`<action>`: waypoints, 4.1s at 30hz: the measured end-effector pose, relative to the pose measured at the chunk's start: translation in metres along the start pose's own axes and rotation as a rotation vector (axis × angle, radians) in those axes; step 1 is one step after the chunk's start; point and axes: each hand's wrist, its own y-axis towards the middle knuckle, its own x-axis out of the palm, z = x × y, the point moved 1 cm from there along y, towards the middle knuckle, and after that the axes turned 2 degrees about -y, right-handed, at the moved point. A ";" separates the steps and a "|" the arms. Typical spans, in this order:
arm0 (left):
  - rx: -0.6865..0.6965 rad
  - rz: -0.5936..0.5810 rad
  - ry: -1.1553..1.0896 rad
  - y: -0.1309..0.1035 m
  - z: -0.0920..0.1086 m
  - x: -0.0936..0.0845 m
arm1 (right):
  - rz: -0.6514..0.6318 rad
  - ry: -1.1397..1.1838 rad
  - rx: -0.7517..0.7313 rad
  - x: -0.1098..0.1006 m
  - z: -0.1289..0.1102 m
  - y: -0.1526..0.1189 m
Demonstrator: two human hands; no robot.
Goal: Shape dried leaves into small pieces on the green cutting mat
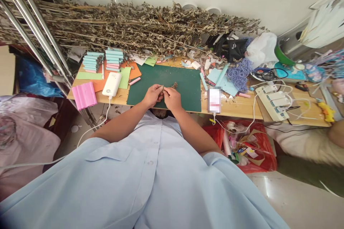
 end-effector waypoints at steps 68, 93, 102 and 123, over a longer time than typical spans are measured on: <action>-0.008 -0.082 0.021 0.003 -0.002 -0.011 | 0.039 0.428 0.582 0.010 0.002 0.007; -0.036 -0.091 0.109 -0.003 0.001 -0.006 | 0.091 0.496 0.677 0.014 0.003 0.008; -0.029 -0.109 0.033 -0.001 -0.001 -0.008 | -0.001 0.431 0.429 0.002 -0.001 0.000; -0.044 -0.074 0.071 -0.001 0.000 -0.007 | 0.099 0.411 0.473 0.000 0.002 0.004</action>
